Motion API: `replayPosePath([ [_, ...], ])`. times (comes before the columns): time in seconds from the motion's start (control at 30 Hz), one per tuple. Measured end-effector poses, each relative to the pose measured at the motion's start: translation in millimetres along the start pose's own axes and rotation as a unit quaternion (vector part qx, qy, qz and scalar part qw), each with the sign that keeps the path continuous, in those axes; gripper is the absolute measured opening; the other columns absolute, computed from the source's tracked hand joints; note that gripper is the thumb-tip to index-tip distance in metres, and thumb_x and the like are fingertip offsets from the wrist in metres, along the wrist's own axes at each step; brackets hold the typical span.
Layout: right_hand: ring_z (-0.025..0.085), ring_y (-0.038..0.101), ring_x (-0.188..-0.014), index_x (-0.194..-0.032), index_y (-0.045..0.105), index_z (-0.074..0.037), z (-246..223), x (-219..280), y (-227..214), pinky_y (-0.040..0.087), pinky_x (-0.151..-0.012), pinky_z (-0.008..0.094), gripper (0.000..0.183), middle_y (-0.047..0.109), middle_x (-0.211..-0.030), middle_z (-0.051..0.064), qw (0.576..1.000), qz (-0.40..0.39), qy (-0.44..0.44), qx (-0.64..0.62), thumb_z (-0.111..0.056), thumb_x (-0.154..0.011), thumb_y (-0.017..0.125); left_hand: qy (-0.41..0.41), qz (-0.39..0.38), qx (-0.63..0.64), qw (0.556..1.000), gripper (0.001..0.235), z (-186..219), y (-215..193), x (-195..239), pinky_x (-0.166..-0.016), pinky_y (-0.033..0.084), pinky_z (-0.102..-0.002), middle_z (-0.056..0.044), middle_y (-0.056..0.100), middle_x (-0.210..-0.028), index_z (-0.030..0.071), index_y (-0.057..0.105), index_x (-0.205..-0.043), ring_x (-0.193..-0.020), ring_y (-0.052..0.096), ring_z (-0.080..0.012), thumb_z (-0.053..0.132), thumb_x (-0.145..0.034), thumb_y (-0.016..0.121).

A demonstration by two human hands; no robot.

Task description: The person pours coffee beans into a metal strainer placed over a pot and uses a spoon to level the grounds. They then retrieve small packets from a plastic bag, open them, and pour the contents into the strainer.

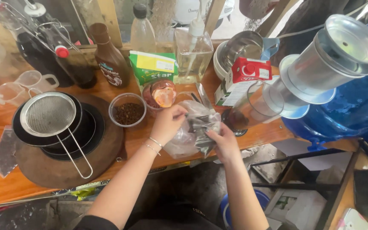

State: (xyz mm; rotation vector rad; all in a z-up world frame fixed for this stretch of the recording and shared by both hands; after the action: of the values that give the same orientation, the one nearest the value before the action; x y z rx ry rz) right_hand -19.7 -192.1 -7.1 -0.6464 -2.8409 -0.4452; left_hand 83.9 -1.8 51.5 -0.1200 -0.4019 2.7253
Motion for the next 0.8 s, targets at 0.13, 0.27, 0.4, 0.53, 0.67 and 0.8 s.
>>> replayPosePath([
  [0.13,0.022,0.069,-0.084,-0.113,0.061,-0.001,3,16,-45,0.058,-0.076,0.042,0.033,0.069,-0.094,0.013,0.994,0.006,0.003,-0.105,-0.004,-0.083,0.071,0.039,0.020,-0.081,0.996,0.021,3,0,-1,-0.091,0.054,-0.036,-0.009,0.074,-0.102,0.019,0.069,-0.105,-0.106,0.068,-0.0225,0.011,-0.086,0.063],
  [0.27,0.026,0.070,-0.081,-0.112,0.058,-0.007,3,59,-81,0.058,-0.072,0.045,0.030,0.070,-0.093,0.012,0.988,0.006,0.021,-0.152,-0.015,-0.085,0.070,0.110,0.016,-0.164,0.980,0.027,49,-2,33,-0.092,0.053,-0.039,-0.010,0.072,-0.108,0.017,0.065,-0.113,-0.106,0.068,-0.0250,0.015,-0.087,0.063],
  [0.4,0.019,0.065,-0.089,-0.111,0.063,-0.010,30,59,-112,0.053,-0.068,0.041,0.035,0.070,-0.102,0.007,0.972,-0.054,0.024,-0.228,-0.028,-0.083,0.073,0.249,0.030,-0.326,0.912,0.011,61,24,74,-0.086,0.041,-0.050,-0.011,0.065,-0.090,0.008,0.064,-0.089,-0.090,0.057,-0.0339,0.013,-0.080,0.063],
  [0.53,0.022,0.066,-0.090,-0.116,0.063,-0.013,38,47,-135,0.048,-0.066,0.037,0.045,0.070,-0.109,0.008,0.977,-0.046,0.039,-0.203,-0.039,-0.082,0.073,0.242,0.039,-0.480,0.843,0.045,13,57,77,-0.109,0.028,-0.059,-0.008,0.066,-0.101,0.006,0.071,-0.102,-0.106,0.054,-0.0338,0.044,-0.079,0.065],
  [0.67,0.012,0.045,-0.080,-0.106,0.058,-0.016,-11,67,-81,0.034,-0.064,0.027,0.039,0.054,-0.092,0.002,0.970,-0.136,0.031,-0.201,-0.043,-0.083,0.075,0.196,0.032,-0.459,0.866,0.057,18,63,69,-0.096,0.039,-0.048,-0.012,0.069,-0.104,0.007,0.068,-0.112,-0.103,0.058,-0.0315,0.050,-0.075,0.069],
  [0.8,0.007,0.048,-0.080,-0.104,0.059,-0.017,2,55,-63,0.036,-0.067,0.028,0.035,0.059,-0.095,-0.004,0.965,-0.121,0.061,-0.225,-0.043,-0.086,0.073,0.334,0.061,-0.364,0.867,0.036,63,29,126,-0.093,0.040,-0.051,-0.018,0.066,-0.102,0.003,0.066,-0.100,-0.108,0.054,-0.0376,0.031,-0.077,0.063],
])
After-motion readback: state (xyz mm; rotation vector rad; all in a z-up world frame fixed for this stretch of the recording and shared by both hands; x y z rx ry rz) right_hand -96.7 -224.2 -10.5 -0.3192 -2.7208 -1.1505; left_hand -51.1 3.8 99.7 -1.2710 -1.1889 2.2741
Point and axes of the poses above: each hand's wrist, its own x-axis away from the middle knuckle, its own y-axis out of the palm, z = x × y, the point moved 7 cm from there along -x, towards the middle knuckle
